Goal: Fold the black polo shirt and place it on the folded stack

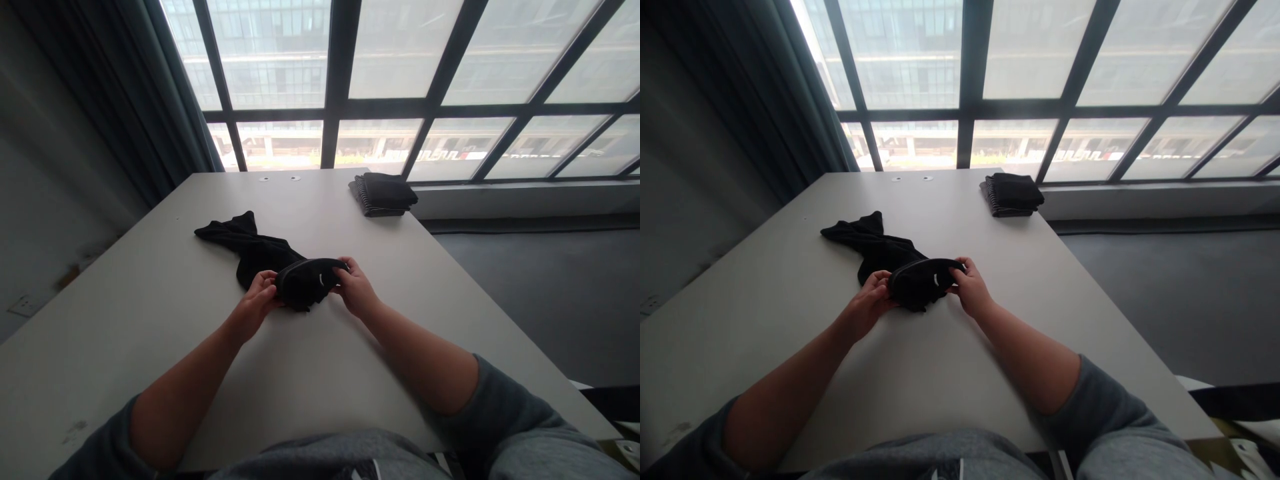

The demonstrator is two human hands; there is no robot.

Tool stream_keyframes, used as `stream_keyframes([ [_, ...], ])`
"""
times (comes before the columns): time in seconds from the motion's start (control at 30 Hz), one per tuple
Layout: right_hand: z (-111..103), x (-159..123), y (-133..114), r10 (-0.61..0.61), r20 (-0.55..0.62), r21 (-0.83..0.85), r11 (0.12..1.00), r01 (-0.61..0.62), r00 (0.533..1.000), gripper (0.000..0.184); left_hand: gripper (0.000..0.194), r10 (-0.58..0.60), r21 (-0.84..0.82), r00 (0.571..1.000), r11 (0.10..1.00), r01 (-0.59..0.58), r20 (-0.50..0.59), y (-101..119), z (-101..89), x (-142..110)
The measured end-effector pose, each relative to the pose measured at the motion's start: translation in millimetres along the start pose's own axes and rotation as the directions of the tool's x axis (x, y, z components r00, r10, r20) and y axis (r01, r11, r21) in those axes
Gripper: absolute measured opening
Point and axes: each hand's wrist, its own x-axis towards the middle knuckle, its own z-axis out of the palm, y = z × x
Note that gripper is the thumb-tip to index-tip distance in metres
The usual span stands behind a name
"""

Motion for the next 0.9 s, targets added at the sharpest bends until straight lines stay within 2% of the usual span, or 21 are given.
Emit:
stream_keyframes([
  [0.07, 2, -3, -3, -0.016, 0.066, 0.016, 1.0, 0.015, 0.998, 0.052, 0.052, 0.088, 0.288, 0.996, 0.954, -0.08, -0.013, 0, 1.9, -2],
  [0.17, 5, -7, -3, -0.075, 0.185, 0.03, 0.997, 0.071, 0.98, 0.067, 0.037, 0.259, 0.684, 0.966, 0.707, -0.18, -0.013, 2, 4.8, -4],
  [0.23, 5, -6, 0, -0.11, 0.202, -0.014, 0.993, 0.116, 0.973, 0.074, 0.028, 0.351, 0.796, 0.936, 0.569, -0.205, -0.01, 2, 5.6, -4],
  [0.3, 4, -4, 6, -0.12, 0.162, -0.093, 0.986, 0.136, 0.979, 0.068, 0.025, 0.387, 0.84, 0.922, 0.506, -0.197, -0.017, 3, 5.4, -3],
  [0.37, 2, -1, 12, -0.122, 0.101, -0.171, 0.976, 0.138, 0.987, 0.056, 0.026, 0.342, 0.849, 0.938, 0.509, -0.143, -0.047, 4, 4.9, -3],
  [0.5, 1, -1, 16, -0.185, 0.029, -0.298, 0.937, 0.185, 0.982, 0.039, 0.042, 0.145, 0.818, 0.985, 0.575, -0.008, -0.092, 7, 6.2, -5],
  [0.7, 5, -6, 10, -0.23, 0.055, -0.396, 0.888, 0.232, 0.972, 0.026, 0.034, 0.085, 0.763, 0.993, 0.647, 0.003, -0.077, 5, 6.7, -3],
  [0.8, 3, -5, 4, -0.277, 0.039, -0.473, 0.842, 0.261, 0.96, 0.017, 0.032, 0.133, 0.715, 0.985, 0.698, -0.018, -0.105, 3, 1.8, 1],
  [0.9, 0, -8, -3, -0.386, 0.033, -0.575, 0.747, 0.333, 0.922, 0.011, 0.031, 0.324, 0.767, 0.929, 0.638, -0.073, -0.181, 6, -4.1, 2],
])
